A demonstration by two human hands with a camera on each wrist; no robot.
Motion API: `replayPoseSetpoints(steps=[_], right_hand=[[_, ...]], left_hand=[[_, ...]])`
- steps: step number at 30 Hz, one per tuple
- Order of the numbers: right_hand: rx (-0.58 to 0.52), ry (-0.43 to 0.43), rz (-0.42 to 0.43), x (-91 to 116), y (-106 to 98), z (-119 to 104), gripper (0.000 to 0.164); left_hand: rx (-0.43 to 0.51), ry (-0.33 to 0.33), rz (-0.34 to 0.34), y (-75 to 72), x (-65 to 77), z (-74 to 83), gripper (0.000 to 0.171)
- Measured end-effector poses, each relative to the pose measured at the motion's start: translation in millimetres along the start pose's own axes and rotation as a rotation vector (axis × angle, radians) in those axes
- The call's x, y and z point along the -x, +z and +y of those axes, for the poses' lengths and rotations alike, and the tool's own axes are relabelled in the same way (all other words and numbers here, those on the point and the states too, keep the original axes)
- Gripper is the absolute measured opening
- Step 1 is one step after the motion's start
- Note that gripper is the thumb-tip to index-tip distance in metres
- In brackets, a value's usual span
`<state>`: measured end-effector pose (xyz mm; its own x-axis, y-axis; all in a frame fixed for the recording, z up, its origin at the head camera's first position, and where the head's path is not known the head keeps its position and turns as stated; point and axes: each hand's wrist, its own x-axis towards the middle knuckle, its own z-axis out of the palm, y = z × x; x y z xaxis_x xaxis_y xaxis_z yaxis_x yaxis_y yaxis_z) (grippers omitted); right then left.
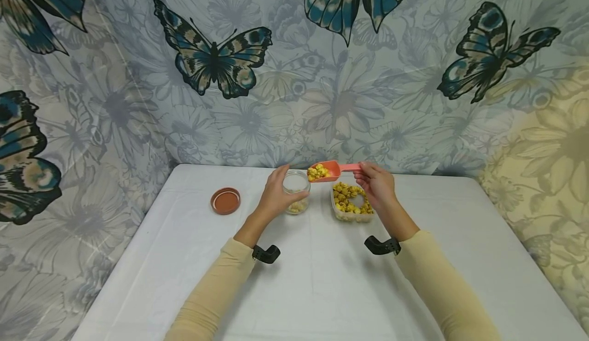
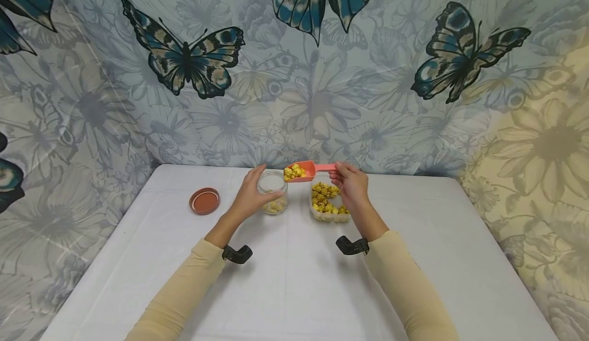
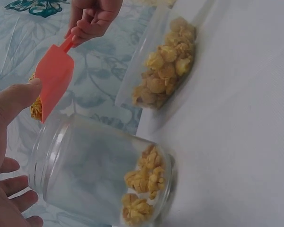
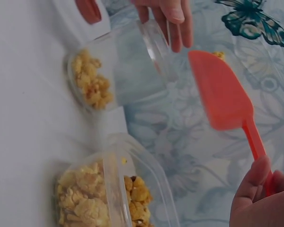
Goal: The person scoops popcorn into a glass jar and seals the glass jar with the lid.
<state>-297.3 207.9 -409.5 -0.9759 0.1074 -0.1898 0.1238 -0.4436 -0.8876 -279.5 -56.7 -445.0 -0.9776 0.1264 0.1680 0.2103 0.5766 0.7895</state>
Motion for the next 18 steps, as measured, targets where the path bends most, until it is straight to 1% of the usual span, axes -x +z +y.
replayPoseSetpoints(steps=[5,12,18], right_hand=[[-0.005,0.021,0.015,-3.0,1.8,2.4,0.012],[0.007,0.036,0.006,-3.1,2.3,5.9,0.012],[0.030,0.038,0.008,-3.5,1.4,8.7,0.012]], left_hand=[[0.027,-0.013,0.000,-0.7,-0.1,-4.2,0.097],[0.039,-0.016,-0.004,0.5,-0.6,-12.8,0.098],[0.053,-0.051,-0.012,2.2,-1.2,-17.6,0.100]])
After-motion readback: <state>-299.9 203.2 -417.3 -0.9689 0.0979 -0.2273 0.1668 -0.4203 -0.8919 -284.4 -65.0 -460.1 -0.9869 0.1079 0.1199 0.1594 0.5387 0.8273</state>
